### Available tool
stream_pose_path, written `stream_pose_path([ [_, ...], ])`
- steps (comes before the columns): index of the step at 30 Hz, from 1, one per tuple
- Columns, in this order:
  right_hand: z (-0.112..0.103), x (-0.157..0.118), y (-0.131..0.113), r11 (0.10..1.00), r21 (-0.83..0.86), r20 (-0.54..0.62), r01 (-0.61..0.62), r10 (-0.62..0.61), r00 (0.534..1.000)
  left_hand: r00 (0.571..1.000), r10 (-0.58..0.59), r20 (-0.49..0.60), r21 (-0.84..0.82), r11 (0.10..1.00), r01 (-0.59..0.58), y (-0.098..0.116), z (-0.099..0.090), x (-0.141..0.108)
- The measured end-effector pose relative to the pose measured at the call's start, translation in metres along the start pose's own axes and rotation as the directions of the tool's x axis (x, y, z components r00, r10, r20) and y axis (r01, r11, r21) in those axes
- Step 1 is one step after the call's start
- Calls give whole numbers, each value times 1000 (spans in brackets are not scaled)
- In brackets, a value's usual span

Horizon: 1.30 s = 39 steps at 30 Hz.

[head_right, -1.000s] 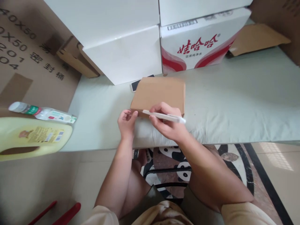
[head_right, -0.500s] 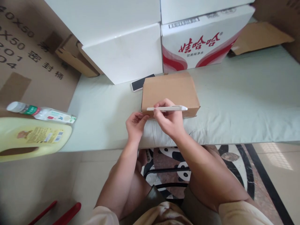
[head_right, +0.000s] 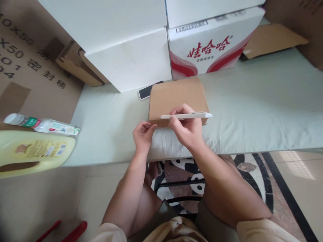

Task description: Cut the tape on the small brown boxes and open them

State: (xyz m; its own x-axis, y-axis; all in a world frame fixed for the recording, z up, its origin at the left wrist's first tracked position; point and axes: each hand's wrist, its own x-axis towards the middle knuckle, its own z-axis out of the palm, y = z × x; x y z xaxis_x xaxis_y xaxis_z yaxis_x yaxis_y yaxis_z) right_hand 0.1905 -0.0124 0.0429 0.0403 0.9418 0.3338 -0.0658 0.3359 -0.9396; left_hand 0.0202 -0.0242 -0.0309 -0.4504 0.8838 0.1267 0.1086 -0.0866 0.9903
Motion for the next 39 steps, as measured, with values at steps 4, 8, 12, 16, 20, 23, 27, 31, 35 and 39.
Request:
stream_pose_path([
  [4,-1,1,4,1000,-24,32,-10,11,999,1000,15,-17,-19,1000,-15,1,0,1],
  [8,-3,4,9,999,-23,-9,-28,28,1000,1000,15,-12,-4,1000,-15,1,-1,2],
  [12,-9,4,14,997,11,-43,-76,76,996,999,15,-36,21,1000,-14,2,-2,4],
  [16,-19,-5,19,998,-19,19,63,-62,998,998,14,-62,-2,1000,-14,4,-1,7],
  [20,-28,-22,27,923,-184,252,336,-286,924,994,6,-111,-10,1000,-7,8,-3,14],
  [23,-28,-32,39,835,-239,393,495,-383,836,987,26,-160,16,1000,-24,10,-5,19],
  [27,-26,-39,57,761,-320,471,564,-389,792,976,39,-214,3,999,-40,10,-5,22],
  [31,-26,-39,65,750,-332,512,572,-366,777,966,37,-254,-14,999,-42,9,-4,24],
  [35,-25,-38,64,733,-334,533,592,-371,760,962,36,-270,-32,998,-47,9,-4,25],
  [39,-20,-39,65,709,-357,542,607,-372,754,964,25,-265,-40,999,-37,10,-4,24],
])
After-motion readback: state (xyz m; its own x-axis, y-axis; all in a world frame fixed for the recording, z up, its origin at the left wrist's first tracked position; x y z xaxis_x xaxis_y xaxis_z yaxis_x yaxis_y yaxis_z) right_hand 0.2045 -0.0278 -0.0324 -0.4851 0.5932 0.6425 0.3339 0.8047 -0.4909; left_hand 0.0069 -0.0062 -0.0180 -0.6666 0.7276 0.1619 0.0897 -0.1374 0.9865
